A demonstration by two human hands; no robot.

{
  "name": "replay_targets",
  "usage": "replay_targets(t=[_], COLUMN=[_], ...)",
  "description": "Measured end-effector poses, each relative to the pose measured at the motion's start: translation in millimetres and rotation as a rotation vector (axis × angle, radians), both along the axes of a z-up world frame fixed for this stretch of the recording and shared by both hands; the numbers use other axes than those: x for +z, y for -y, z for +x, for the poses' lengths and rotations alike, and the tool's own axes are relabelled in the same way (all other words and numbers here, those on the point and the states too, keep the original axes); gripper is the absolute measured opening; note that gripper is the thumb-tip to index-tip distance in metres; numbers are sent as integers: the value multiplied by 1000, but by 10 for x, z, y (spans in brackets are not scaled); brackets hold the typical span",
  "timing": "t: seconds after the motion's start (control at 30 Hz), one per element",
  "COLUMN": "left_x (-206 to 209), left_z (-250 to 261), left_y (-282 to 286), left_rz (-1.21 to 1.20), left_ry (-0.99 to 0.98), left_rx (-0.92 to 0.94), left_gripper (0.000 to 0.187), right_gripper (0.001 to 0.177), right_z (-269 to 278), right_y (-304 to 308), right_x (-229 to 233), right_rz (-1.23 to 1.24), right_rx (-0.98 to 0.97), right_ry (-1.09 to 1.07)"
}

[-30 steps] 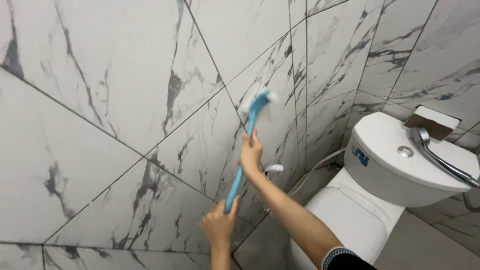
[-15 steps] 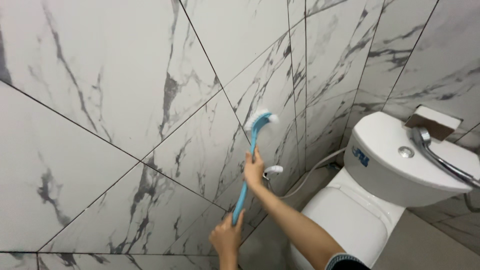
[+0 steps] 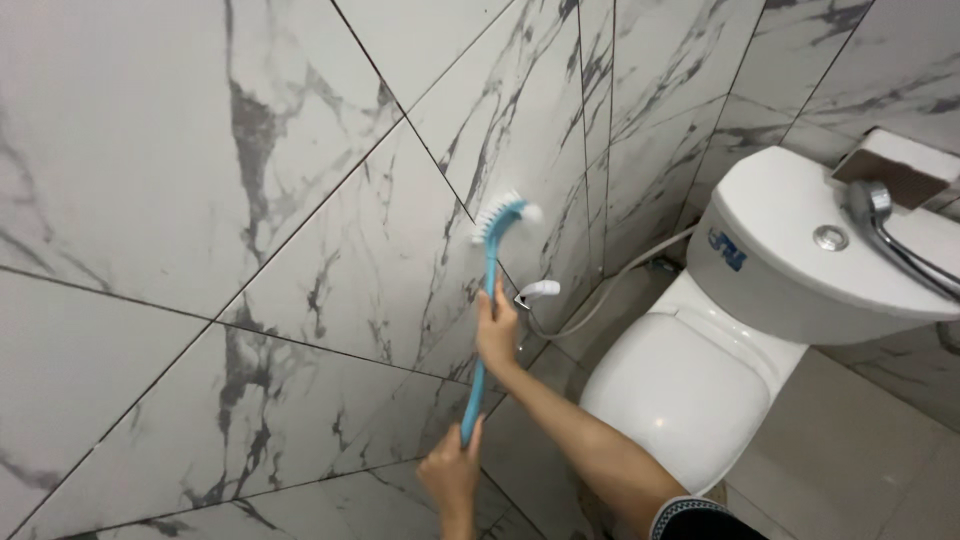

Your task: The person scrubs the tiled bathroom walls with a long-handled brush, then rinses the brush and walls using a handheld shower head. The person places the brush and shower head back in their storage locations.

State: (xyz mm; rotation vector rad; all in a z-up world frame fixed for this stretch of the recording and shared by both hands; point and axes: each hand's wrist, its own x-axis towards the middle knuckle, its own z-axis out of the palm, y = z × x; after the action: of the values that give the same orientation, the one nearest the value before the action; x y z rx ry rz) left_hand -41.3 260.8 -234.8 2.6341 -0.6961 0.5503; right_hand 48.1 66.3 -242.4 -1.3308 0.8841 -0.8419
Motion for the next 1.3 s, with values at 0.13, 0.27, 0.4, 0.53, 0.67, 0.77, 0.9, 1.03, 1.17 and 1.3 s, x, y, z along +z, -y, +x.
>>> replay_targets(t=[0.13,0.27,0.4,0.53,0.67,0.77,0.9,1.03,1.17,1.3], left_x=[-84,125,33,-396,-644,-559,-484,-666,-779,-624], left_z=[310,631,404,81,121,318,297,-53,-196,115], left_y=[149,197,110,19,89,302,332,142,190,417], left_rz=[101,112,72,74,140,118,129,102,41,102], left_ry=[43,103,65,22,-58,20,56,-47,19,-97], left_rx=[-22,-112,-118,-33,-8,-47,-75,-39,-44,-20], left_gripper=[49,51,51,53,54,48,51,51,42,49], right_gripper=[52,57,58,55,54,53,53,53,56,54], right_z=[201,252,123,-49,70,228,132,-173,-188,70], right_y=[145,264,261,26,70,311,403,164,122,393], right_x=[-407,142,268,-418,-1233,-1323,-943,-780,-1202,-1242], right_rz=[-81,363,300,189,84,65,403,305,276,253], right_rx=[-130,-114,-56,-20,-94,-130,-63,32,42,-49], right_ry=[38,17,77,-31,-171,61,-37,-59,-89,2])
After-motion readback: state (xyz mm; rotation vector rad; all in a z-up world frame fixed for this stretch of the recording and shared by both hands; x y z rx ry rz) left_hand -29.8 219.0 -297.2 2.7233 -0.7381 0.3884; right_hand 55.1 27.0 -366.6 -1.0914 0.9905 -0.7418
